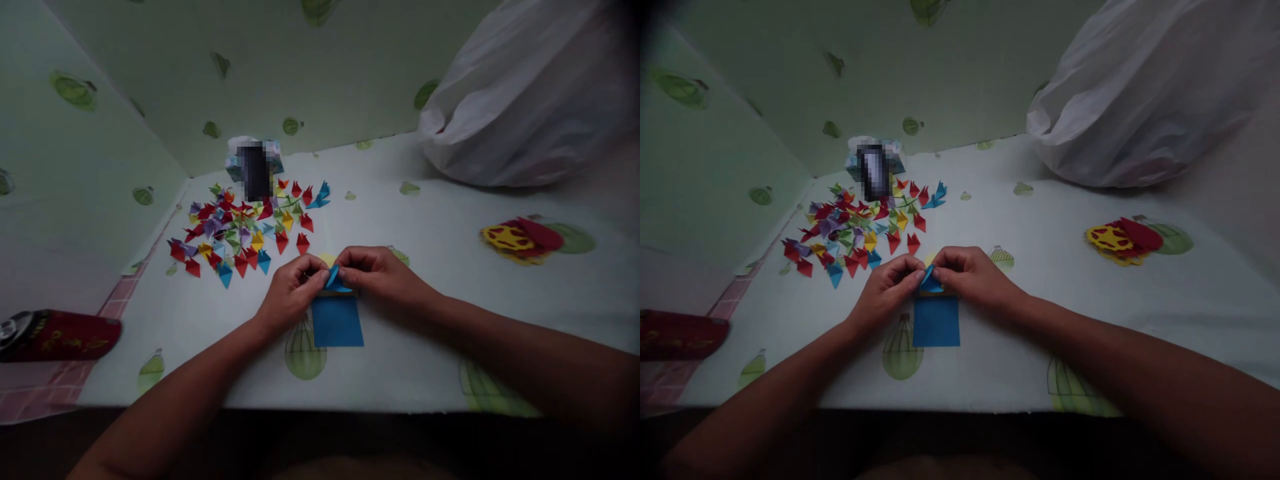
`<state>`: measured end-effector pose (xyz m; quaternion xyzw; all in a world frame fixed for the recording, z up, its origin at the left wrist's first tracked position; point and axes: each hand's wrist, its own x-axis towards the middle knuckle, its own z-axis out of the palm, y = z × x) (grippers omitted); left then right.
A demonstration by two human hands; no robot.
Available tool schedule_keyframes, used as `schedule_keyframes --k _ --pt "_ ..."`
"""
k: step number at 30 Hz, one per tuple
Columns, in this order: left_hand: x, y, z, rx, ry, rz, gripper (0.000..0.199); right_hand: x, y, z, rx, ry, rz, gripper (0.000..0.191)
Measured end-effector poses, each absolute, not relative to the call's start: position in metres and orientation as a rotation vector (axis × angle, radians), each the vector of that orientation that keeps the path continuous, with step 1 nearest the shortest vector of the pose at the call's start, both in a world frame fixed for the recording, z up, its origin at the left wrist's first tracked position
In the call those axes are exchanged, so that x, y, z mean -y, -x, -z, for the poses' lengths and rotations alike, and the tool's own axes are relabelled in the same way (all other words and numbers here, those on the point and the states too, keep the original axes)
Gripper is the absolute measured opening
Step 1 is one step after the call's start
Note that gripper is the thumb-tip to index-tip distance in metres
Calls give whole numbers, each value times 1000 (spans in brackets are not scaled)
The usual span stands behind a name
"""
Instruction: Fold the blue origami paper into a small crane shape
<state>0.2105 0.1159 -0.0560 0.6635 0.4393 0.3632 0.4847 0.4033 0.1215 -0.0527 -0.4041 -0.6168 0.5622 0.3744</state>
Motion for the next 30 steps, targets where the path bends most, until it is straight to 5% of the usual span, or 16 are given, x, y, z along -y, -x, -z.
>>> schedule_keyframes --k 10,19,30 --pt "-116 -212 51 -1044 -1751 -807 13 -121 -407 50 1671 1019 -1376 41" --pt "-113 -209 53 -1108 -2257 -1130 12 -120 -405 50 1531 965 -1432 18" --pt "-109 -208 51 -1060 -2450 -1315 5 -119 -408 46 1586 902 -1365 11"
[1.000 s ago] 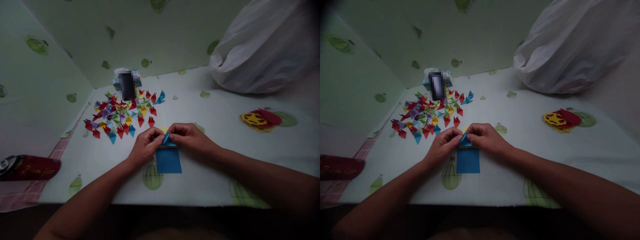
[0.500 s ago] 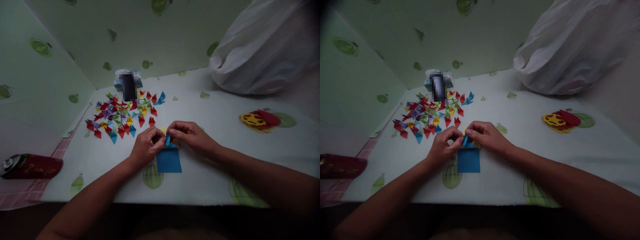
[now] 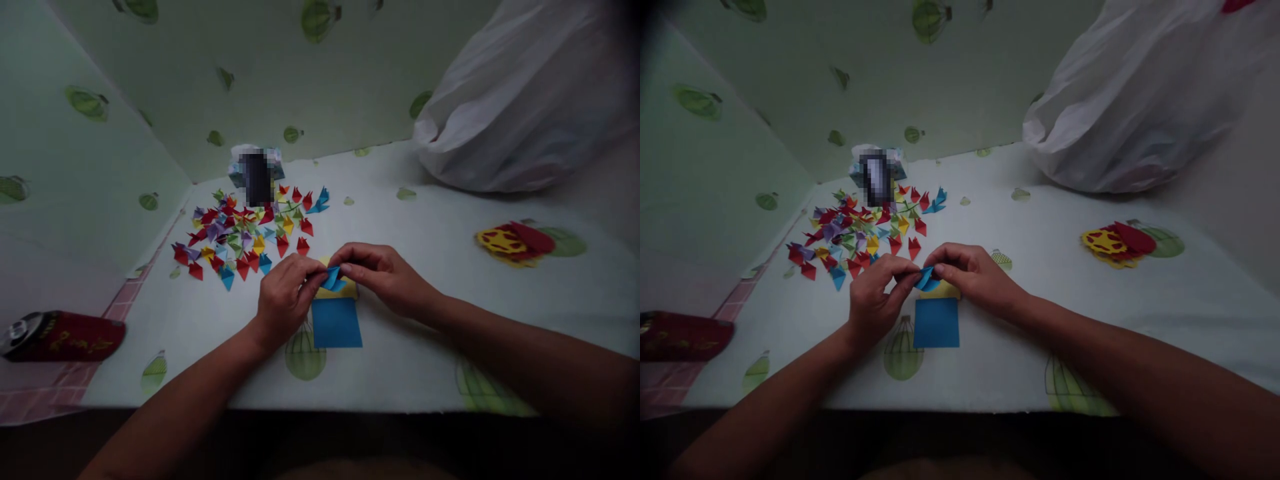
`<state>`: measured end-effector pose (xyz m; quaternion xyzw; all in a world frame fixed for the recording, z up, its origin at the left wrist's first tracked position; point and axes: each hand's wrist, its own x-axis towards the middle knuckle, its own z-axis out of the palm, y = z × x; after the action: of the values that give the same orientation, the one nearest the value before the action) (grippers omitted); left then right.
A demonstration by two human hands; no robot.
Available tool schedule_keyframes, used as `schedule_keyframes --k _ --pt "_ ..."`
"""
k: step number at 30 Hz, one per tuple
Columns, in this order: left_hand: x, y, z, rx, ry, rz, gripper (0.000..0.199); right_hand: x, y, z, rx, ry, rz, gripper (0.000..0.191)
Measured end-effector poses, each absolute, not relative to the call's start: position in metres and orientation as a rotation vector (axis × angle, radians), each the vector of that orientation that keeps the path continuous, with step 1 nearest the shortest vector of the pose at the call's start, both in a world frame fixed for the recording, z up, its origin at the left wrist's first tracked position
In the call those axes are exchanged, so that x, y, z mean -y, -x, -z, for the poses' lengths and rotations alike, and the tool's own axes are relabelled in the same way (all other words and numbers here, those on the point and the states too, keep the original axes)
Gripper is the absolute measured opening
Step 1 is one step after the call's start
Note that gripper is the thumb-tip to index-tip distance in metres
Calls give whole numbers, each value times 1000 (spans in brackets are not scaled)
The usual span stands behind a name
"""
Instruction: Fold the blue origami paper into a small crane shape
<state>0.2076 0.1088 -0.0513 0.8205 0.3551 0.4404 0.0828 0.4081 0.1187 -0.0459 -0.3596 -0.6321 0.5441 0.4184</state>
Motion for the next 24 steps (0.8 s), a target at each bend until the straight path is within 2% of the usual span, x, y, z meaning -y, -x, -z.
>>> schedule_keyframes --k 11,17,24 --pt "-107 -210 49 -998 -2467 -1340 5 -121 -406 50 1583 922 -1306 11" --pt "-109 -210 52 -1013 -2448 -1326 5 -112 -414 19 1505 865 -1154 9" --pt "-110 -211 55 -994 -2383 -1382 5 -102 -428 -7 1478 680 -973 20"
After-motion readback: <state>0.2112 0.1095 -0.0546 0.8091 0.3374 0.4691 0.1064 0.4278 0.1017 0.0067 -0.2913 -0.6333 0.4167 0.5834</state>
